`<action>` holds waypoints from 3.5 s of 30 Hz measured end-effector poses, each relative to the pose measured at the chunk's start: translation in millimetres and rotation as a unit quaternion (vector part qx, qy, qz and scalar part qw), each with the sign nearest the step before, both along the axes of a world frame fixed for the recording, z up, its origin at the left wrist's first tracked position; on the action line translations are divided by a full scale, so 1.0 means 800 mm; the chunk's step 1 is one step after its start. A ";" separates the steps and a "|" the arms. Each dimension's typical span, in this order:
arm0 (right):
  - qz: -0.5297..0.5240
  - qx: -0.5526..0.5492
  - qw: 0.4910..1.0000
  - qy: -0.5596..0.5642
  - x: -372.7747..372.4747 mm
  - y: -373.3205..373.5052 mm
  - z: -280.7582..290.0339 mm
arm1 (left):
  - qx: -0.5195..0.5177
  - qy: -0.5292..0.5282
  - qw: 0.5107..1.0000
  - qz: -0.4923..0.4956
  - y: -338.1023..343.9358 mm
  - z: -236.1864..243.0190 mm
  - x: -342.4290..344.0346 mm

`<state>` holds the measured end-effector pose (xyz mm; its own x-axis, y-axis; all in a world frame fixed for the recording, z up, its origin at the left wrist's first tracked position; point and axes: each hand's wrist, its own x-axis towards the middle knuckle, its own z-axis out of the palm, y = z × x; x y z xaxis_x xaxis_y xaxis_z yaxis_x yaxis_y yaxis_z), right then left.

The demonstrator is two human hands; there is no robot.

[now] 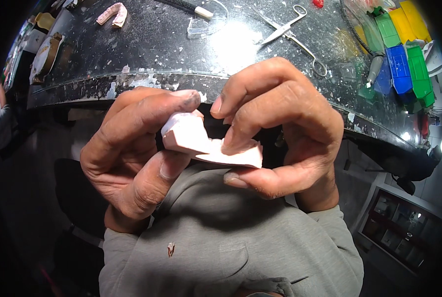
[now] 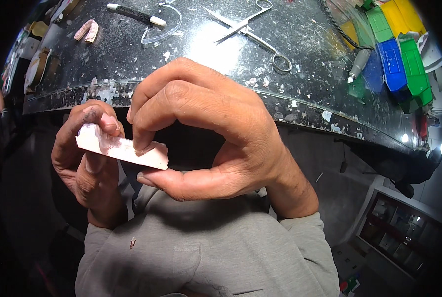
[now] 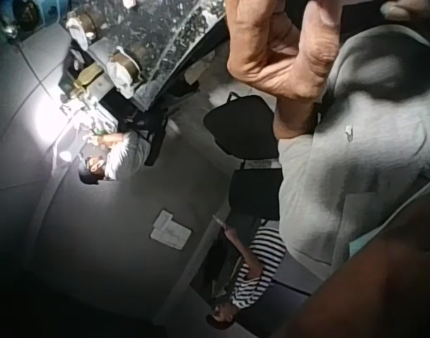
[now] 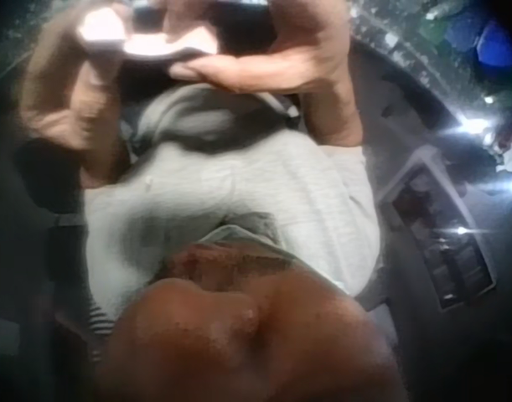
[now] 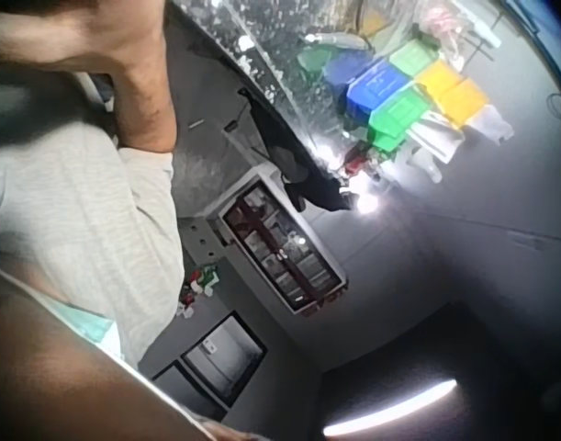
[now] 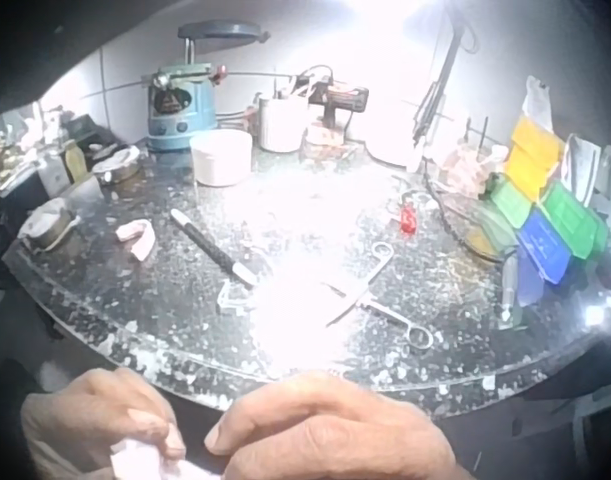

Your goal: The person holds a dental model and a clear plastic tray, fits the tray onto the model, heats a portion of the tray with a lighter, and trims the excess plastic from the tray using scissors.

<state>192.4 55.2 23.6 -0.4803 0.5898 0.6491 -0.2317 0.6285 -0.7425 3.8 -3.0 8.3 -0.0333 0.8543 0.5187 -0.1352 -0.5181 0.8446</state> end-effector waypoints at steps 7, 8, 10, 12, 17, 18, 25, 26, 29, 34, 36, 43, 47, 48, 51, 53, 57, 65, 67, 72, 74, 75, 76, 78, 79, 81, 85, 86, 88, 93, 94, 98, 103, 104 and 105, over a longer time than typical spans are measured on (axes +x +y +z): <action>0.032 0.014 0.999 -0.003 0.002 0.003 -0.003 | -0.001 -0.006 1.000 -0.001 0.001 0.000 -0.001; 0.028 0.010 1.000 0.000 0.001 0.002 -0.004 | 0.005 -0.004 1.000 -0.007 0.001 -0.001 -0.002; 0.030 0.015 0.999 0.001 0.001 0.002 -0.003 | 0.012 -0.003 1.000 -0.016 0.002 -0.002 -0.003; 0.031 0.019 0.999 0.001 0.001 0.002 -0.003 | 0.012 0.001 1.000 -0.026 0.003 -0.002 -0.003; 0.019 -0.015 1.000 -0.010 -0.001 -0.002 -0.002 | 0.006 0.007 1.000 -0.029 0.002 0.001 -0.005; 0.019 -0.015 1.000 -0.011 -0.001 -0.002 -0.002 | 0.009 0.011 0.999 -0.034 0.003 0.001 -0.006; 0.016 0.020 0.999 -0.027 0.004 0.001 0.000 | 0.002 0.001 0.999 -0.036 0.004 0.003 -0.004; 0.007 0.023 0.999 -0.031 0.004 0.000 0.000 | -0.001 0.003 0.999 -0.034 0.004 0.003 -0.005; 0.004 0.024 0.999 -0.030 0.004 -0.003 -0.001 | 0.006 0.013 0.999 -0.030 0.003 0.001 -0.007; 0.008 0.072 0.997 0.024 0.005 0.006 -0.016 | 0.041 0.069 0.996 -0.030 0.007 0.005 -0.016; 0.019 0.110 0.993 0.033 0.007 0.008 -0.016 | 0.139 0.187 0.972 -0.019 0.011 0.008 -0.022; -0.011 -0.251 0.968 0.000 0.009 -0.026 0.007 | 0.346 0.349 0.862 0.121 0.003 0.006 -0.009; -0.004 -0.315 0.948 0.043 -0.002 -0.030 0.007 | 0.354 0.379 0.843 0.143 -0.003 0.004 -0.007; 0.002 -0.325 0.944 0.059 -0.004 -0.030 0.006 | 0.350 0.375 0.844 0.155 -0.003 0.000 -0.003; 0.011 -0.285 0.956 0.064 -0.006 -0.025 0.005 | 0.328 0.309 0.875 0.176 0.005 -0.005 0.007; -0.003 -0.240 0.969 0.063 -0.007 -0.021 0.003 | 0.310 0.154 0.931 0.118 0.020 -0.020 0.005; -0.038 -0.172 0.984 -0.001 -0.002 -0.016 0.015 | -0.169 -0.081 0.976 -0.110 0.003 0.014 -0.003; -0.048 0.021 0.985 -0.166 0.004 0.024 0.060 | -0.261 -0.155 0.918 -0.255 0.049 0.031 -0.016; -0.022 0.029 0.981 -0.188 0.011 0.048 0.075 | -0.283 -0.143 0.908 -0.276 0.075 0.038 -0.017; 0.067 -0.073 0.987 -0.124 0.027 0.094 0.065 | -0.234 -0.111 0.940 -0.221 0.099 0.057 -0.001; 0.054 -0.105 0.989 -0.087 0.040 0.096 0.062 | -0.225 -0.125 0.937 -0.236 0.109 0.048 0.005; 0.003 -0.138 0.988 -0.073 0.044 0.096 0.062 | -0.227 -0.153 0.933 -0.235 0.110 0.045 0.007; -0.026 -0.148 0.986 -0.070 0.048 0.095 0.063 | -0.199 -0.185 0.934 -0.233 0.112 0.042 0.013; -0.056 -0.154 0.985 -0.060 0.056 0.091 0.068 | -0.176 -0.221 0.931 -0.231 0.114 0.039 0.024; -0.052 -0.143 0.985 -0.082 0.058 0.088 0.076 | -0.168 -0.232 0.931 -0.226 0.115 0.037 0.026; -0.064 -0.123 0.986 -0.095 0.056 0.079 0.084 | -0.154 -0.220 0.937 -0.225 0.112 0.040 0.035; -0.274 0.293 0.913 -0.075 0.044 0.071 0.072 | -0.071 -0.203 0.972 -0.089 0.102 0.018 0.045; -0.309 0.323 0.890 -0.087 0.039 0.055 0.069 | -0.005 -0.161 0.986 -0.031 0.100 0.012 0.047; -0.374 0.412 0.824 -0.103 0.033 0.038 0.056 | 0.022 -0.142 0.990 -0.009 0.092 0.003 0.054; -0.418 0.346 0.839 -0.043 0.006 0.027 0.032 | 0.083 -0.111 0.990 0.020 0.089 -0.001 0.055; -0.430 0.330 0.839 -0.052 0.004 0.027 0.030 | 0.084 -0.067 0.994 0.032 0.089 -0.002 0.048; -0.416 0.335 0.845 -0.036 -0.001 0.038 0.029 | 0.085 -0.087 0.992 0.035 0.086 0.004 0.050; -0.435 0.366 0.821 -0.049 -0.002 0.043 0.020 | 0.078 -0.029 0.995 0.049 0.086 0.002 0.046; -0.435 0.367 0.821 -0.051 -0.001 0.044 0.021 | 0.078 -0.031 0.995 0.048 0.086 0.002 0.048; -0.439 0.369 0.817 -0.063 -0.001 0.045 0.023 | 0.079 -0.062 0.994 0.034 0.088 0.001 0.051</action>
